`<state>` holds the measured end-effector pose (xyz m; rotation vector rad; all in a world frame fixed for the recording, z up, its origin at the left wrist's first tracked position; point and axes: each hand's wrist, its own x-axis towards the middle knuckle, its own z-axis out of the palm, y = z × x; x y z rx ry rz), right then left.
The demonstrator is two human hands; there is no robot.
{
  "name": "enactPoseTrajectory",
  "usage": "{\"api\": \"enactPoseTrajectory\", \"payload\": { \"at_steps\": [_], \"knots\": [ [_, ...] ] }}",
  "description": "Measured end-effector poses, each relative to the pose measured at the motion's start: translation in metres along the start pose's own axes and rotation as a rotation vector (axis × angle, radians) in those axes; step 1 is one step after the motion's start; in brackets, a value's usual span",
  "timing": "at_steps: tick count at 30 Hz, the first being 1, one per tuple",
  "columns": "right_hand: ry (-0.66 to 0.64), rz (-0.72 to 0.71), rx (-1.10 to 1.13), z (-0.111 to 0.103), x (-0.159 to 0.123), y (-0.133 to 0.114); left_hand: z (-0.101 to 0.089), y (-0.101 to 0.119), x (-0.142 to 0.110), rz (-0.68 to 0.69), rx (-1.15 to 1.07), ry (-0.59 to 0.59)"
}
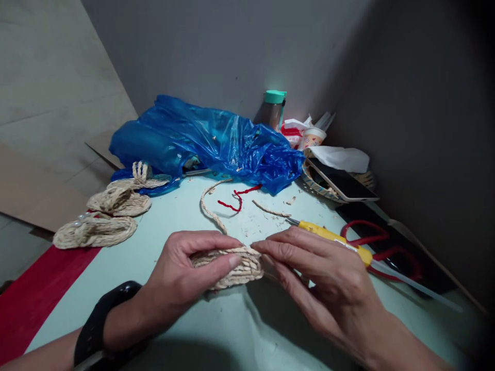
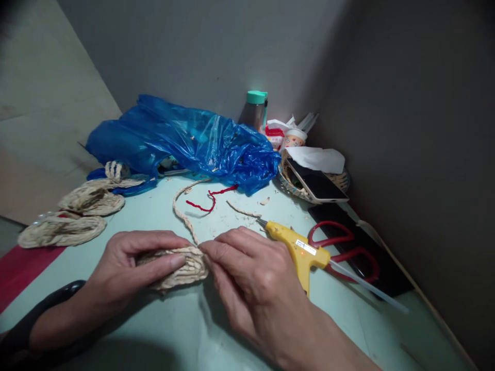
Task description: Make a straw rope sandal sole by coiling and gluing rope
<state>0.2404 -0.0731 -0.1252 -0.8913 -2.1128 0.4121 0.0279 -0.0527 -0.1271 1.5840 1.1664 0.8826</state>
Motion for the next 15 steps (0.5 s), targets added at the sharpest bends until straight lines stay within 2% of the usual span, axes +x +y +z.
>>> {"api": "enactPoseTrajectory", "payload": {
  "at_steps": [4,8,11,13,15],
  "knots": [
    [-0.021,0.063,0.057,0.0000,-0.0007,-0.0010,0.0008,-0.0006,0.0003,-0.020,-0.031,0.030],
    [-0.023,0.063,0.025,0.0019,-0.0011,-0.0028,0.0017,-0.0001,-0.0008,-0.057,-0.054,0.046],
    [-0.046,0.087,0.029,0.0022,-0.0007,-0.0035,0.0008,-0.0004,-0.0005,-0.034,-0.046,0.083],
    [0.008,0.105,0.022,0.0001,0.0000,-0.0039,0.0001,-0.0005,0.0010,-0.049,-0.070,0.103],
    [0.123,0.128,-0.024,-0.0041,0.0006,-0.0045,0.0003,-0.0003,0.0034,-0.121,-0.136,0.093]
  ]
}}
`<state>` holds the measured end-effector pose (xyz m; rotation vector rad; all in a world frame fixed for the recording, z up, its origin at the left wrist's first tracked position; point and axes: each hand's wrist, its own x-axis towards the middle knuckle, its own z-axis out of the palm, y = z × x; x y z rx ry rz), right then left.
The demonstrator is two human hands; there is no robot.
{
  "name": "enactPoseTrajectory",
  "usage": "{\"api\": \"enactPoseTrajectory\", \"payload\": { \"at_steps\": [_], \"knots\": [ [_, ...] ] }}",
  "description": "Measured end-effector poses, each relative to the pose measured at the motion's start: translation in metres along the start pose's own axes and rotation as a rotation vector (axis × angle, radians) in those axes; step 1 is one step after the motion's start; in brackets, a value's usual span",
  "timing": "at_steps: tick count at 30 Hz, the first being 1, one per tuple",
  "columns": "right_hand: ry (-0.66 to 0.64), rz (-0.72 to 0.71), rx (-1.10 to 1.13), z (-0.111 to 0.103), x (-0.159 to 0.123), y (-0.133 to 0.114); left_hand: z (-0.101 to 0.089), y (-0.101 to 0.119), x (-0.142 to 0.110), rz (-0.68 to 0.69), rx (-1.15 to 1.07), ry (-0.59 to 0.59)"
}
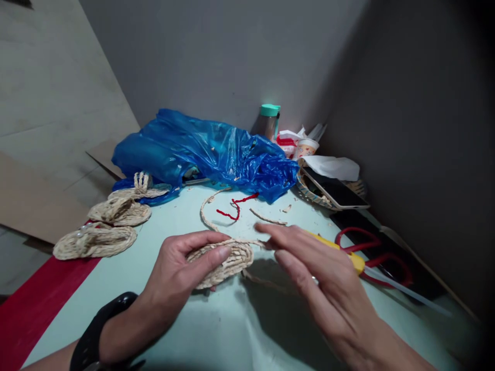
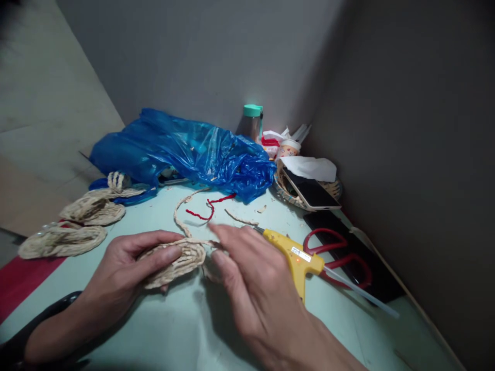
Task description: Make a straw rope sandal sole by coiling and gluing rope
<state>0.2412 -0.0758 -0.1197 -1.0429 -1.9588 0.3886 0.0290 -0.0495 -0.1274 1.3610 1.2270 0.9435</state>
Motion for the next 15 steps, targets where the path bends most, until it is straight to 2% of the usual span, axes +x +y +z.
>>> {"api": "enactPoseTrajectory", "payload": {
  "at_steps": [3,6,15],
  "knots": [
    [0.172,0.066,-0.045,-0.008,0.002,-0.002,0.003,0.001,0.003,-0.129,-0.112,-0.037],
    [0.246,0.080,-0.018,-0.013,0.004,-0.005,0.006,0.000,0.005,-0.189,-0.199,-0.054],
    [0.145,-0.036,-0.066,-0.007,0.004,-0.004,0.010,0.002,-0.001,-0.170,-0.343,-0.061]
  ]
}}
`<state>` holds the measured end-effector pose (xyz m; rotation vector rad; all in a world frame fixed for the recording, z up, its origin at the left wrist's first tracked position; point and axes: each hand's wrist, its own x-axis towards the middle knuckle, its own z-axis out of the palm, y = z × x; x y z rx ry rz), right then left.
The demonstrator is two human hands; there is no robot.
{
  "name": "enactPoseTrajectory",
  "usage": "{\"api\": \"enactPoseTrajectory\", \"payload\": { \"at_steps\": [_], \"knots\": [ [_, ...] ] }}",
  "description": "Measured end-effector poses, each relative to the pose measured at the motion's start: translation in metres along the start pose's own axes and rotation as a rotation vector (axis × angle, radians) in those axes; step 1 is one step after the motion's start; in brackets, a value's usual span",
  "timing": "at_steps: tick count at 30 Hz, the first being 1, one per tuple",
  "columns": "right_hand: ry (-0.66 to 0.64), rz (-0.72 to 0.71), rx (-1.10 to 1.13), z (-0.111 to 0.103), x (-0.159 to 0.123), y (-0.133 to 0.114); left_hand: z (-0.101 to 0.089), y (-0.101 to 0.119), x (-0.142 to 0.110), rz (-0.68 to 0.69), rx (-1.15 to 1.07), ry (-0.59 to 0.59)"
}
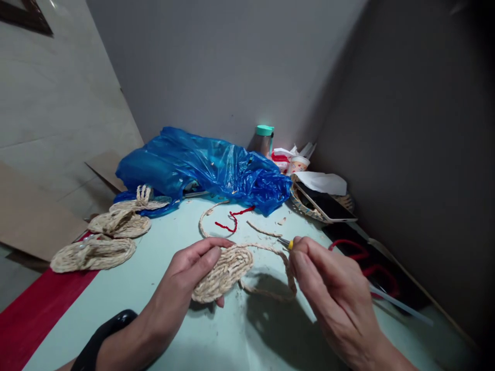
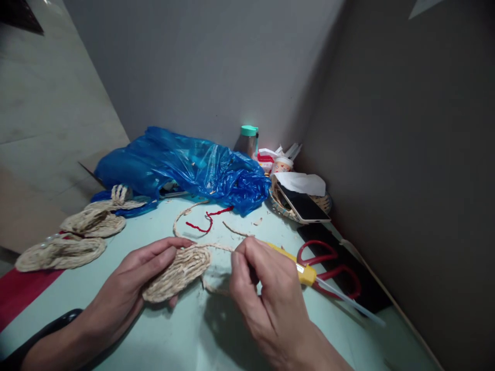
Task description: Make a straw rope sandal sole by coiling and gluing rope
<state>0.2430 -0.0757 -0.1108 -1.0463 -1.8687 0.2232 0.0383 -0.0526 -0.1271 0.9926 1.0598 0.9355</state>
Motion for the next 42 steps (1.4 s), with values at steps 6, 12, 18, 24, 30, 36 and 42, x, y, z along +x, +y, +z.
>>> {"api": "enactPoseTrajectory", "payload": {
  "at_steps": [6,12,18,24,30,36,42],
  "knots": [
    [0.008,-0.055,-0.019,0.000,0.000,0.002,0.003,0.001,-0.002,0.020,0.012,0.006],
    [-0.010,-0.148,-0.093,0.010,0.001,0.007,0.003,0.001,-0.007,0.098,0.103,-0.035],
    [-0.082,-0.154,-0.172,0.015,-0.004,0.013,0.003,-0.004,-0.013,0.260,0.313,0.024],
    [-0.056,-0.157,-0.203,0.019,-0.006,0.013,0.000,-0.014,-0.012,0.292,0.410,-0.077],
    [-0.058,-0.173,-0.136,0.018,-0.007,0.010,0.000,-0.017,-0.012,0.285,0.510,-0.102],
    [-0.146,-0.099,-0.004,0.017,-0.006,0.007,0.003,-0.018,-0.014,0.372,0.536,-0.233],
    [-0.011,0.062,0.091,0.007,-0.002,0.005,0.002,-0.018,-0.013,0.268,0.595,-0.240]
  ]
}}
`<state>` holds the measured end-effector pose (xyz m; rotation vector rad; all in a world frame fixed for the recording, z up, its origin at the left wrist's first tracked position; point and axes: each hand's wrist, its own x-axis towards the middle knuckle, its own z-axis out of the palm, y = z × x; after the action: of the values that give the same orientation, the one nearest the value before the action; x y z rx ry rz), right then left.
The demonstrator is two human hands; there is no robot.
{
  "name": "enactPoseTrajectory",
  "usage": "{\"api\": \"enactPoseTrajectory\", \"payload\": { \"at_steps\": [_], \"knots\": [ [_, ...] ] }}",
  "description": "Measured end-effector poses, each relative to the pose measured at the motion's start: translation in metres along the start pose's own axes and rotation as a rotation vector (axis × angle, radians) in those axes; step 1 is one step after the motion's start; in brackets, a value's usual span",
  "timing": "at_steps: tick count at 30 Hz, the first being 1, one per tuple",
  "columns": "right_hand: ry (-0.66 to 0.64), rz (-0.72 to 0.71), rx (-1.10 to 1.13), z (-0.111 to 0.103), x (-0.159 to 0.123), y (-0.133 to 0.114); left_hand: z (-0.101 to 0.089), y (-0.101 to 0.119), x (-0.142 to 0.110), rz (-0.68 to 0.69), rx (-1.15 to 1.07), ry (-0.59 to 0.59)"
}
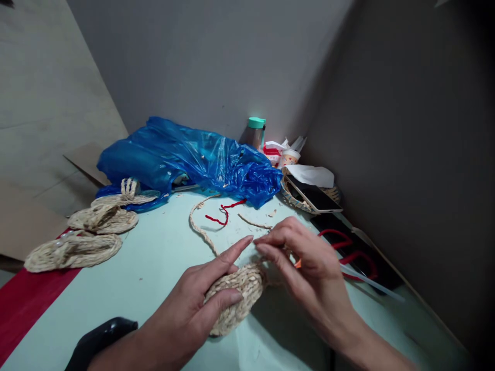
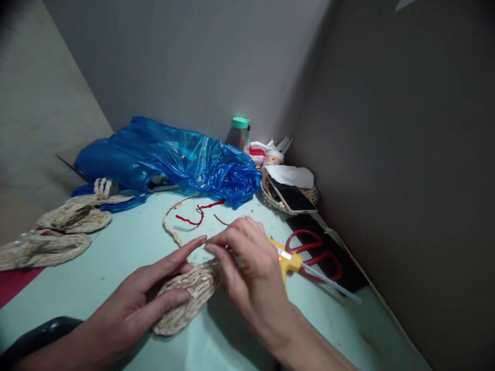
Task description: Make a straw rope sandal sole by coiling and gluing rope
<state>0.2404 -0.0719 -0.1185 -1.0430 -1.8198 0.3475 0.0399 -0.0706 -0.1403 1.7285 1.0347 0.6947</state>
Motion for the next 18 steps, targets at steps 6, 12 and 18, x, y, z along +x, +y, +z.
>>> {"api": "enactPoseTrajectory", "payload": {
  "at_steps": [6,12,18],
  "knots": [
    [0.218,0.266,0.125,-0.020,0.007,0.010,-0.005,0.004,0.002,-0.085,0.008,0.025],
    [0.072,0.366,0.207,-0.021,0.009,0.009,-0.006,0.008,-0.001,-0.043,-0.038,0.026],
    [-0.345,0.275,0.150,-0.019,0.014,-0.004,-0.008,0.009,-0.001,0.166,0.179,0.127]
  ]
}}
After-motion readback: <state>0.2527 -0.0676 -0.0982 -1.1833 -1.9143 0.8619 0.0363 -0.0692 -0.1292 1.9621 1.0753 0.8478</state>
